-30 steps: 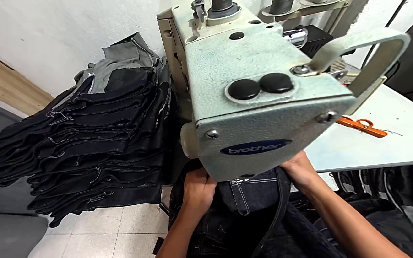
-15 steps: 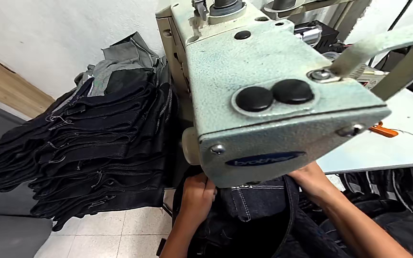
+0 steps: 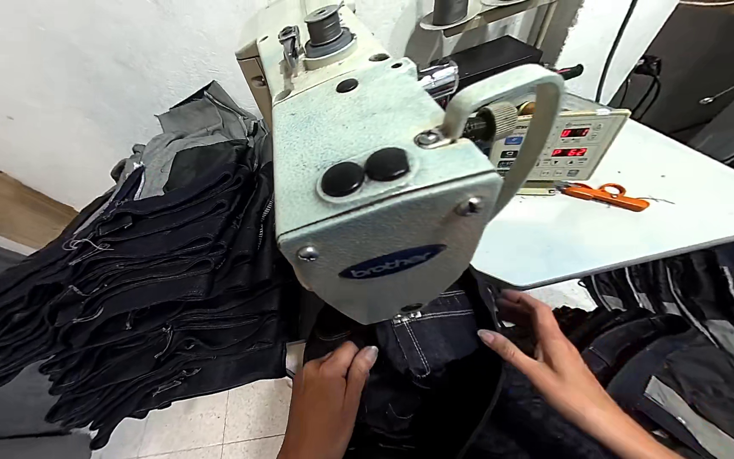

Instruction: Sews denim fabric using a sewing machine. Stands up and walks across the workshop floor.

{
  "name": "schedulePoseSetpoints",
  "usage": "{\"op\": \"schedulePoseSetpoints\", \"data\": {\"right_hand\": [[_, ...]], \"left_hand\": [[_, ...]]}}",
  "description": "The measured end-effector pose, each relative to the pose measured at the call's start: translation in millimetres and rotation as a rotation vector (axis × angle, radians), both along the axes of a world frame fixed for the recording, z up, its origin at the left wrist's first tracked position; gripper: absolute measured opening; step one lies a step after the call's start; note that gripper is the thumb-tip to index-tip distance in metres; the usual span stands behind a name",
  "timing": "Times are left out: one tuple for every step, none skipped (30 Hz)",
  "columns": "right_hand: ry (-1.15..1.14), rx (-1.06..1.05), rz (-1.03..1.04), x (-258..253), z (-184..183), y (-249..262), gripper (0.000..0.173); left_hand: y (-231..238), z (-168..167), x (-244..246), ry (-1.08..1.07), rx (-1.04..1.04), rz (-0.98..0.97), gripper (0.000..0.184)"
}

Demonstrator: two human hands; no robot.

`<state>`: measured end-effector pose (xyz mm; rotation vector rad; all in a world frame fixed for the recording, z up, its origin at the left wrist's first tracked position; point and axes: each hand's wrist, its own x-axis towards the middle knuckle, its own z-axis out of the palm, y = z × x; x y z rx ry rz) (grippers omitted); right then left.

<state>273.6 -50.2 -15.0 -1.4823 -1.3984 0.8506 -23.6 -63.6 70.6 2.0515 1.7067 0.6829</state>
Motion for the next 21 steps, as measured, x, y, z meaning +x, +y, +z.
{"op": "schedulePoseSetpoints", "data": {"right_hand": [[0.095, -0.077, -0.001, -4, -5, -3, 0.082], [0.18, -0.152, -0.001, -10, -8, -4, 0.078], [0.243, -0.2, -0.007, -16, -12, -2, 0.075], [0.289, -0.22, -0.023, -22, -16, 1, 0.071], [0.34, -0.231, -0.047, -28, -20, 6, 0.065], [0.403, -0.239, -0.082, -34, -25, 12, 0.056], [0.49, -0.254, -0.108, -39, -28, 17, 0.046], [0.595, -0.28, -0.131, -44, -29, 23, 0.037], [0.696, -0.322, -0.157, -47, -30, 28, 0.03], [0.764, -0.357, -0.197, -48, -29, 34, 0.026], [0.787, -0.375, -0.239, -45, -28, 41, 0.025], [0.766, -0.376, -0.269, -38, -24, 48, 0.024], [0.716, -0.356, -0.276, -27, -17, 55, 0.024], [0.651, -0.3, -0.261, -12, -10, 62, 0.022], [0.564, -0.225, -0.214, 4, 0, 68, 0.019], [0.486, -0.137, -0.146, 19, 11, 74, 0.014], [0.422, -0.042, -0.046, 30, 21, 78, 0.016], [0.368, 0.029, 0.067, 36, 30, 82, 0.018], [0.301, 0.064, 0.178, 35, 38, 84, 0.016], [0.224, 0.076, 0.267, 28, 42, 85, 0.011], [0.157, 0.08, 0.327, 17, 43, 86, 0.008]], "left_hand": [[-2, 1, 4, 0.047, 0.028, 0.0, 0.054], [-3, 3, 8, 0.103, 0.075, 0.003, 0.053], [-4, 3, 15, 0.166, 0.127, 0.015, 0.053], [-4, 5, 21, 0.239, 0.157, 0.039, 0.056], [-3, 7, 29, 0.314, 0.147, 0.071, 0.062], [-2, 10, 37, 0.389, 0.089, 0.104, 0.07], [0, 18, 46, 0.437, -0.061, 0.132, 0.081], [4, 27, 55, 0.448, -0.238, 0.148, 0.091], [9, 31, 61, 0.434, -0.362, 0.157, 0.097], [12, 31, 65, 0.41, -0.423, 0.169, 0.101], [15, 31, 66, 0.379, -0.442, 0.18, 0.101], [16, 30, 66, 0.348, -0.45, 0.183, 0.098], [17, 29, 64, 0.312, -0.435, 0.175, 0.094], [17, 25, 59, 0.252, -0.399, 0.157, 0.088], [16, 19, 51, 0.162, -0.345, 0.136, 0.078], [14, 11, 40, 0.038, -0.307, 0.115, 0.066], [11, 1, 27, -0.087, -0.271, 0.094, 0.057], [7, -9, 13, -0.185, -0.217, 0.091, 0.049], [2, -19, -1, -0.245, -0.152, 0.113, 0.043], [-3, -28, -18, -0.293, -0.123, 0.145, 0.04], [-8, -39, -36, -0.333, -0.1, 0.18, 0.038]]}}
